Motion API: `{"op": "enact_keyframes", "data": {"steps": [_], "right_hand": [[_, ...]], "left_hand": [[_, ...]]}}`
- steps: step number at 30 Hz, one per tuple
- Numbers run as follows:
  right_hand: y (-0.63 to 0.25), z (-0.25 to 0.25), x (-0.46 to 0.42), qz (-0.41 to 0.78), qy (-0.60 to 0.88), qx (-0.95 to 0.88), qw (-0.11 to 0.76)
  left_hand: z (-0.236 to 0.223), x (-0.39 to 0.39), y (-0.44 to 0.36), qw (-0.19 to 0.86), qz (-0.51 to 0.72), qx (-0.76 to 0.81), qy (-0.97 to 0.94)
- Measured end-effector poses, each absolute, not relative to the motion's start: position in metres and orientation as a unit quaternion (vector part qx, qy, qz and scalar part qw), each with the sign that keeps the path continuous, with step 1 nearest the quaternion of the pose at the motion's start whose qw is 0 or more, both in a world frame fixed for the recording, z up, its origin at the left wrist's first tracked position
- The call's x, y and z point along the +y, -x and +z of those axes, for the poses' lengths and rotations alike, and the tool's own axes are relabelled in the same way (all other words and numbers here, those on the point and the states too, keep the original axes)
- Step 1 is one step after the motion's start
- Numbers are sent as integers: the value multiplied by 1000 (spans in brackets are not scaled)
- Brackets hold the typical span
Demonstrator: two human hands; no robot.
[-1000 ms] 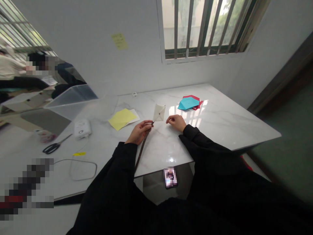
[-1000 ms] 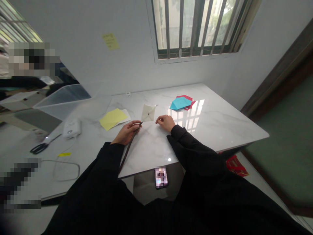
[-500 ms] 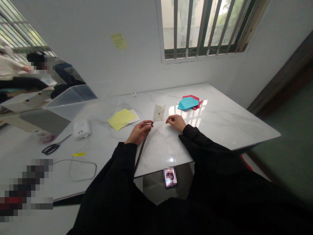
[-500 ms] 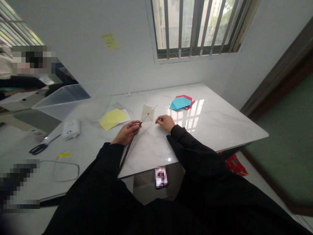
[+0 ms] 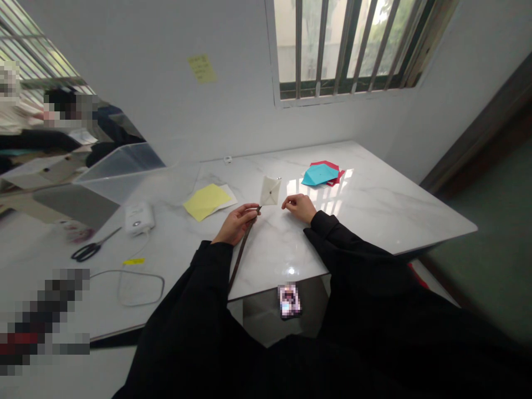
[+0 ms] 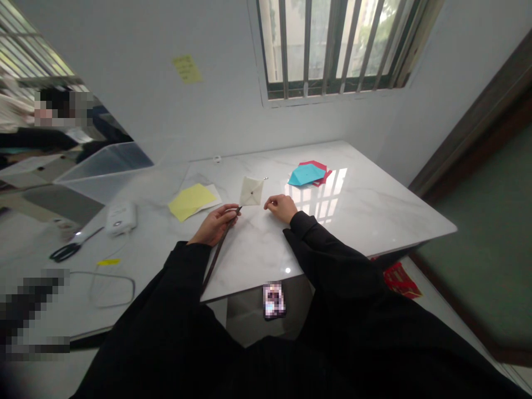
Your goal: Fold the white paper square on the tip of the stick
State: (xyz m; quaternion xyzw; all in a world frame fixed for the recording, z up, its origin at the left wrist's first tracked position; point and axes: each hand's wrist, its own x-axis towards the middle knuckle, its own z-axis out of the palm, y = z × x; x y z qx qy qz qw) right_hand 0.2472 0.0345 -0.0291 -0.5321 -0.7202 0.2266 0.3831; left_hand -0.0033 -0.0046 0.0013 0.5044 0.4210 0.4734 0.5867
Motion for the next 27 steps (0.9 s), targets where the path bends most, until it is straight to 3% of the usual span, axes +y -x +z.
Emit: {"op": "enact_keyframes", "data": {"steps": [27], "right_hand": [[-248,-27,33,232,532,-719,382]], "left_hand": [[0,-4,4,591,468,421,-505]]}}
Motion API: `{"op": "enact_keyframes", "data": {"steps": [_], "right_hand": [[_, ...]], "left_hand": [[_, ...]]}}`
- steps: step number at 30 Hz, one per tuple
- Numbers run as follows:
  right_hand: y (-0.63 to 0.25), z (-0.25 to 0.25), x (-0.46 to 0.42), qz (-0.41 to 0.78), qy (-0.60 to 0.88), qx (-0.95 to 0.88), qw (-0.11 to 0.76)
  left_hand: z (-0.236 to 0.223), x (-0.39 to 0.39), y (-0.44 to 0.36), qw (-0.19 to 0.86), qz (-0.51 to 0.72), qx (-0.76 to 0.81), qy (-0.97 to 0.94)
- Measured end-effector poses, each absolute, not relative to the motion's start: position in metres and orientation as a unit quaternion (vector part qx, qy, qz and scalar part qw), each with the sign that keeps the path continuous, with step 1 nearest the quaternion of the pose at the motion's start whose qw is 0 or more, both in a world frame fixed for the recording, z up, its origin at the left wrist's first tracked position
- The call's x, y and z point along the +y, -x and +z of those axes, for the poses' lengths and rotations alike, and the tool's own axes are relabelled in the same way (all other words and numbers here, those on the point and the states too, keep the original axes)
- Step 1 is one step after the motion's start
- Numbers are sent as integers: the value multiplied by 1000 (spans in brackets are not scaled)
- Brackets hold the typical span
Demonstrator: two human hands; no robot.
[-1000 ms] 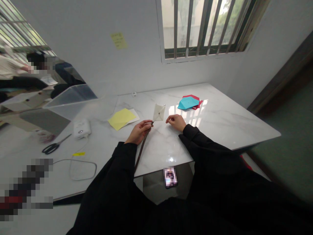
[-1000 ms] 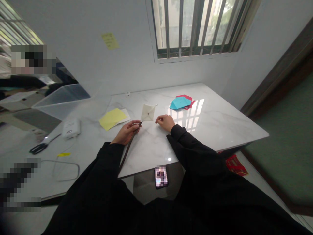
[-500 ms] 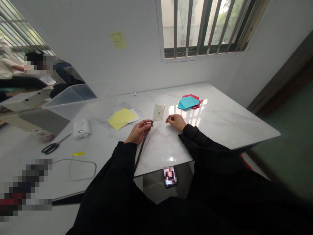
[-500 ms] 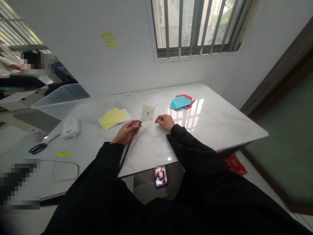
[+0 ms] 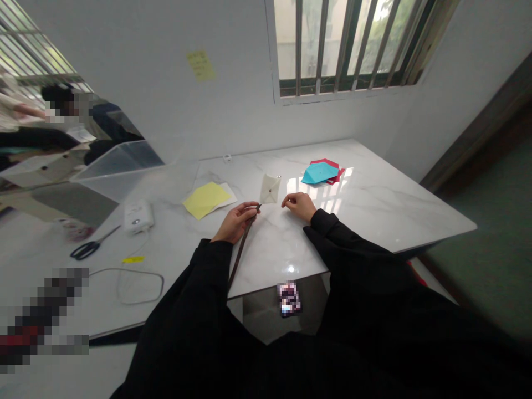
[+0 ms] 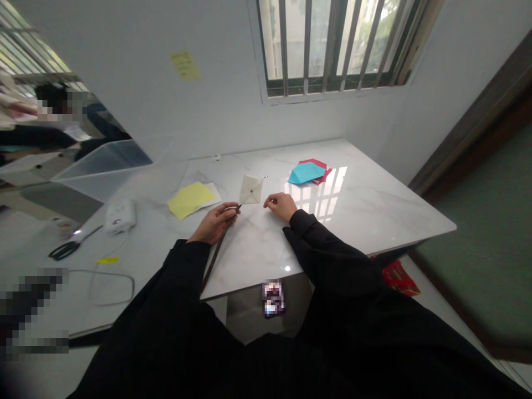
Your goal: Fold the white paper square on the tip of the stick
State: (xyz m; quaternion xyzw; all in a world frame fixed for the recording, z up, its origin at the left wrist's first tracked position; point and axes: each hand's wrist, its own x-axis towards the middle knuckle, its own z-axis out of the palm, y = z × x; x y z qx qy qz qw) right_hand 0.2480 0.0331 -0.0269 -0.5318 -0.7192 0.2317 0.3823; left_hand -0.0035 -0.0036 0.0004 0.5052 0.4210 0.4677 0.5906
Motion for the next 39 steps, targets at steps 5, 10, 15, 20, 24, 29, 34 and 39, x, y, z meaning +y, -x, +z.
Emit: {"op": "enact_keyframes", "data": {"steps": [5,10,15,20,24,29,34,39], "right_hand": [[-248,-27,33,229,532,-720,383],[-248,-27,33,228,529,-721,386],[-248,-27,33,232,531,-719,383],[-249,-28,34,229,528,-722,385],[-249,-29,35,228,529,-722,385],[-248,-30,35,228,527,-721,387],[-248,-30,36,227,529,-720,387],[-249,-31,37,227,528,-722,385]], "left_hand": [[-1,-2,4,594,470,417,-502],[0,-3,4,595,469,421,-499],[2,-5,3,590,470,423,-502],[2,-4,2,596,472,419,-497],[0,-3,3,601,473,413,-494],[0,-3,3,597,472,413,-500],[-1,-2,4,595,472,413,-502],[-1,-2,4,600,471,417,-494]]}}
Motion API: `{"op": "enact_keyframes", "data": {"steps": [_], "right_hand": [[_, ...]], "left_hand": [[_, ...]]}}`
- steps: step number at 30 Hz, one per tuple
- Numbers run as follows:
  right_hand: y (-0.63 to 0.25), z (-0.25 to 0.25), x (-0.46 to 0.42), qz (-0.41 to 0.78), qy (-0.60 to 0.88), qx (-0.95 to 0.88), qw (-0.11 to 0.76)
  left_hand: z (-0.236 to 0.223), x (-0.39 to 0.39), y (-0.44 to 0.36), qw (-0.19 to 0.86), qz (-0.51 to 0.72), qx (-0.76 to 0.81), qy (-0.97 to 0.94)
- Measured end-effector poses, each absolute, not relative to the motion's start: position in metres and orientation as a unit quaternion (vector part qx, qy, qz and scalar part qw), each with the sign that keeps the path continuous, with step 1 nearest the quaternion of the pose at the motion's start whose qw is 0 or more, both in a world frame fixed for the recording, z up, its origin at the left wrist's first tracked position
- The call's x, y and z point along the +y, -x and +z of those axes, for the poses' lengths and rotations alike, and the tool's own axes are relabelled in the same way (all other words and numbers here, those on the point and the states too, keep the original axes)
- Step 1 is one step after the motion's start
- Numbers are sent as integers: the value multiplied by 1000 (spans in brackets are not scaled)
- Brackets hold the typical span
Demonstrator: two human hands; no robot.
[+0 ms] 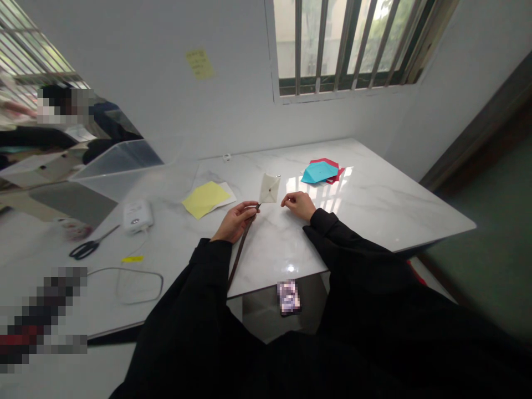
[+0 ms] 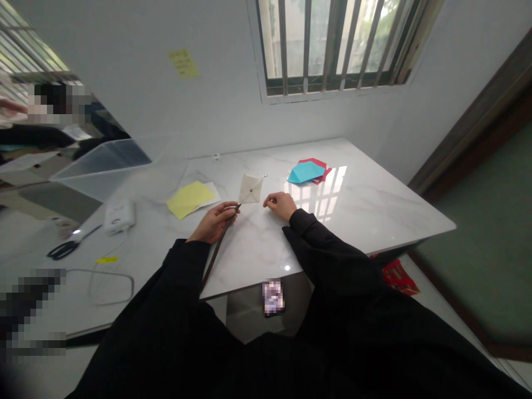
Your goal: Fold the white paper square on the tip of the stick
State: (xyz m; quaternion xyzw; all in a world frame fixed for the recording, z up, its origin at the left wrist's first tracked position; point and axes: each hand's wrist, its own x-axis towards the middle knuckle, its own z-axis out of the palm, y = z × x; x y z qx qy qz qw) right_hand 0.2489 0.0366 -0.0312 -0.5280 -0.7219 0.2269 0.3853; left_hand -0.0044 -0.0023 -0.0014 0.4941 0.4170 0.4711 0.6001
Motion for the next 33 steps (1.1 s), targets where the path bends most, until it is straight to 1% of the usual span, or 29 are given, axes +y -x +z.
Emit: {"op": "enact_keyframes", "data": {"steps": [15,17,22,26,33], "right_hand": [[-249,-30,36,231,523,-722,391],[-249,-30,36,228,522,-717,402],[-250,-30,36,240,555,-651,459],[-249,-30,34,248,546,-656,458],[-249,-24,32,176,527,-692,462]], "left_hand": [[-1,-3,3,585,471,420,-510],[-1,-3,3,583,470,418,-514],[-1,-3,4,583,468,419,-515],[-3,-2,5,584,463,421,-517],[-6,-3,5,573,443,417,-549]]}}
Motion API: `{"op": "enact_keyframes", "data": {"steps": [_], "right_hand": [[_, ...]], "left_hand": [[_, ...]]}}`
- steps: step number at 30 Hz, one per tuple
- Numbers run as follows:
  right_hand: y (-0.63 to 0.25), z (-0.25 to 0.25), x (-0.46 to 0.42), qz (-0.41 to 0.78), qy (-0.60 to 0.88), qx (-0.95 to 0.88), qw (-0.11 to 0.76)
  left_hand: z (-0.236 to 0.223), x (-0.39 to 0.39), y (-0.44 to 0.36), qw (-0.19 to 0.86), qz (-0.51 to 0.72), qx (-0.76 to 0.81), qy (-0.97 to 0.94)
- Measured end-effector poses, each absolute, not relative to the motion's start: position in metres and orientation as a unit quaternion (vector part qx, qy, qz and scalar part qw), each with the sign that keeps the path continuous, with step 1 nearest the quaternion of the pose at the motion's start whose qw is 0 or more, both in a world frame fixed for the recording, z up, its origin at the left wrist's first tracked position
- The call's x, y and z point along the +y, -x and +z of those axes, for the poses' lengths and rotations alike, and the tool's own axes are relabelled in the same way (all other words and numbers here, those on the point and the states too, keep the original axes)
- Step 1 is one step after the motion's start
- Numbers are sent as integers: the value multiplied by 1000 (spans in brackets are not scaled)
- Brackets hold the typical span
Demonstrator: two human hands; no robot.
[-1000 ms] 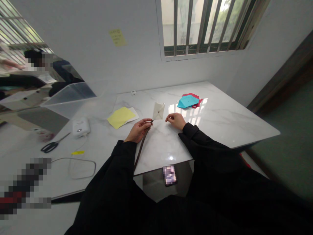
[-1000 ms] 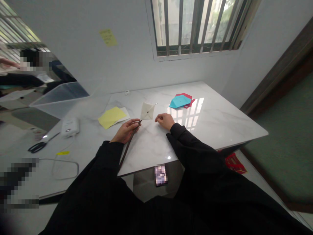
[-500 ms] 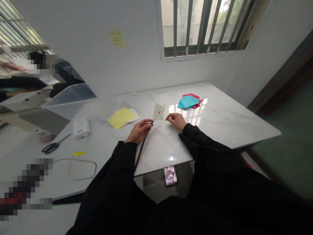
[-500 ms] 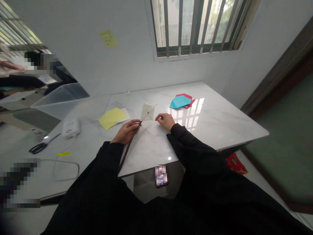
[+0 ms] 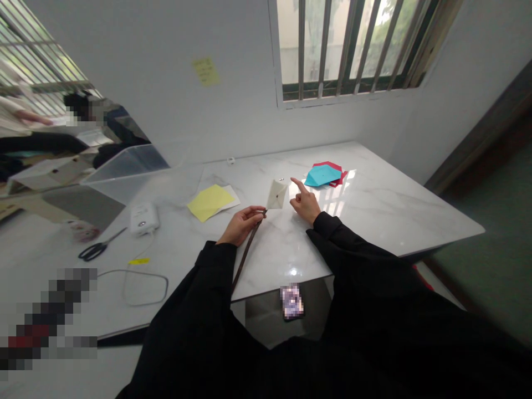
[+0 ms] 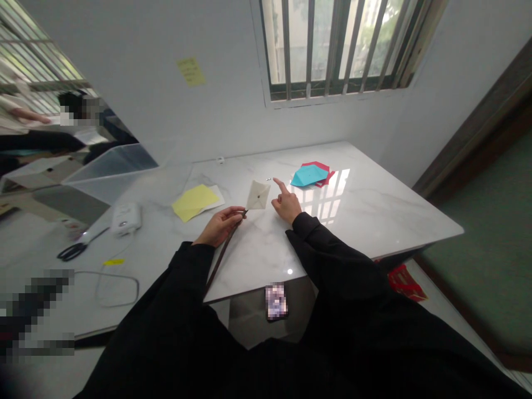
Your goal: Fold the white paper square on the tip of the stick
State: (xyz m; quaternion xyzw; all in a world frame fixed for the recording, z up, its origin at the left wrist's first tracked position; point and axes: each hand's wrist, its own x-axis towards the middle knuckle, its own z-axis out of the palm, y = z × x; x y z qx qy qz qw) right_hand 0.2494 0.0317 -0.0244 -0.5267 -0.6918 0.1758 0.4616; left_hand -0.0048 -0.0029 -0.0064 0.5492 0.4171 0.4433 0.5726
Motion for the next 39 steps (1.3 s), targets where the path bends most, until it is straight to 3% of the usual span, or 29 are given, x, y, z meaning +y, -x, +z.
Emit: {"op": "enact_keyframes", "data": {"steps": [9,21,27,39], "right_hand": [[-250,-27,38,188,543,-714,400],[-252,-25,38,207,557,-694,407],[-252,-25,37,212,513,-769,319],[-252,-27,37,216,523,-746,351]], "left_hand": [[-2,-4,3,557,432,419,-572],[-1,-5,3,565,440,422,-556],[-2,-5,3,570,449,419,-545],[-3,-3,4,568,455,423,-540]]}}
